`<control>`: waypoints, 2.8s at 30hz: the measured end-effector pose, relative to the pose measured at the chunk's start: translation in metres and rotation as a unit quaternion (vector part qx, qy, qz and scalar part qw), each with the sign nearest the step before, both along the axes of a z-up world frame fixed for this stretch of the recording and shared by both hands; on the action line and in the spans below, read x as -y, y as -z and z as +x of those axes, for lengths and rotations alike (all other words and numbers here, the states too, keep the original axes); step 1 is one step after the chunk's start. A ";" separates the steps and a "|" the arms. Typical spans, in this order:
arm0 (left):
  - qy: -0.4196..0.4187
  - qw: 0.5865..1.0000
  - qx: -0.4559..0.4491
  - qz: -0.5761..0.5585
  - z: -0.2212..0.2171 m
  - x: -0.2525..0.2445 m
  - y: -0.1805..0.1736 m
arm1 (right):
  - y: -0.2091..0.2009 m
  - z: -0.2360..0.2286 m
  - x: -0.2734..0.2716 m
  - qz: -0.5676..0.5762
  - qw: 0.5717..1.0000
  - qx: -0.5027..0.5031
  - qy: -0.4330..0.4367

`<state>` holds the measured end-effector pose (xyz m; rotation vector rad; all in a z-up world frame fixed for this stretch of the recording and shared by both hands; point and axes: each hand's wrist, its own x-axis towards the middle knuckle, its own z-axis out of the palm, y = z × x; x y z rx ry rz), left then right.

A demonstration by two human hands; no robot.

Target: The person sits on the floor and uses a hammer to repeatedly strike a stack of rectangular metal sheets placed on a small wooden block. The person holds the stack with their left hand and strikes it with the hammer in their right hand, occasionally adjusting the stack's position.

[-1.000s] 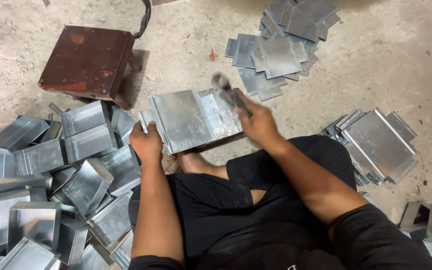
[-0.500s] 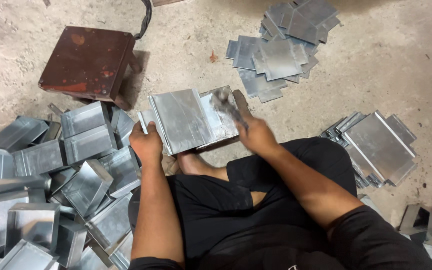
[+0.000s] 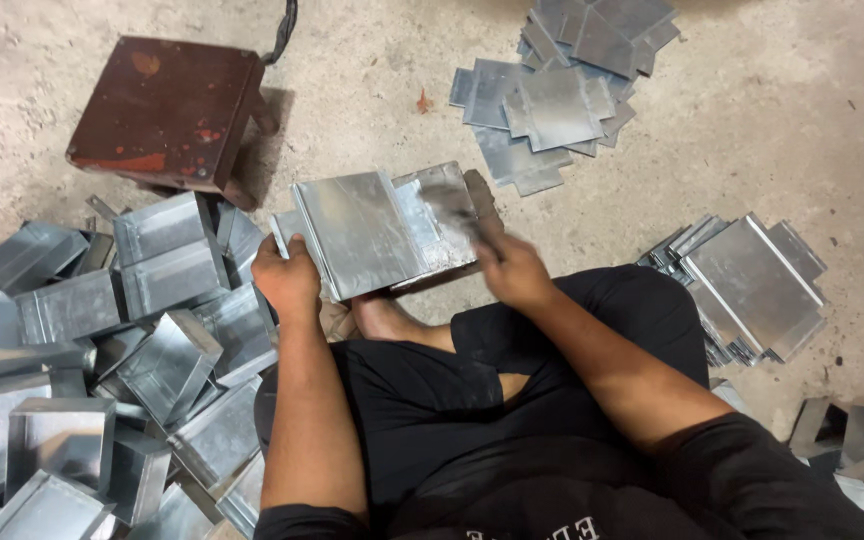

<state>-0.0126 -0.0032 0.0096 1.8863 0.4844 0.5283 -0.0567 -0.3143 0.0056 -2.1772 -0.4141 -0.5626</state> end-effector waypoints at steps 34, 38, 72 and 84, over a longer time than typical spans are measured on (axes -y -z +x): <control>-0.014 1.000 0.017 -0.021 0.004 -0.009 0.012 | -0.009 -0.007 0.001 0.008 0.992 0.126 0.012; -0.018 0.999 0.005 0.037 0.005 -0.011 0.011 | -0.024 -0.005 -0.010 0.059 0.982 -0.179 0.020; 0.000 1.000 -0.004 0.028 0.000 -0.008 0.007 | -0.033 -0.011 0.018 0.140 0.975 -0.172 0.019; 0.040 0.997 -0.028 0.054 -0.003 -0.001 0.002 | -0.003 0.022 0.008 0.079 0.995 0.060 0.007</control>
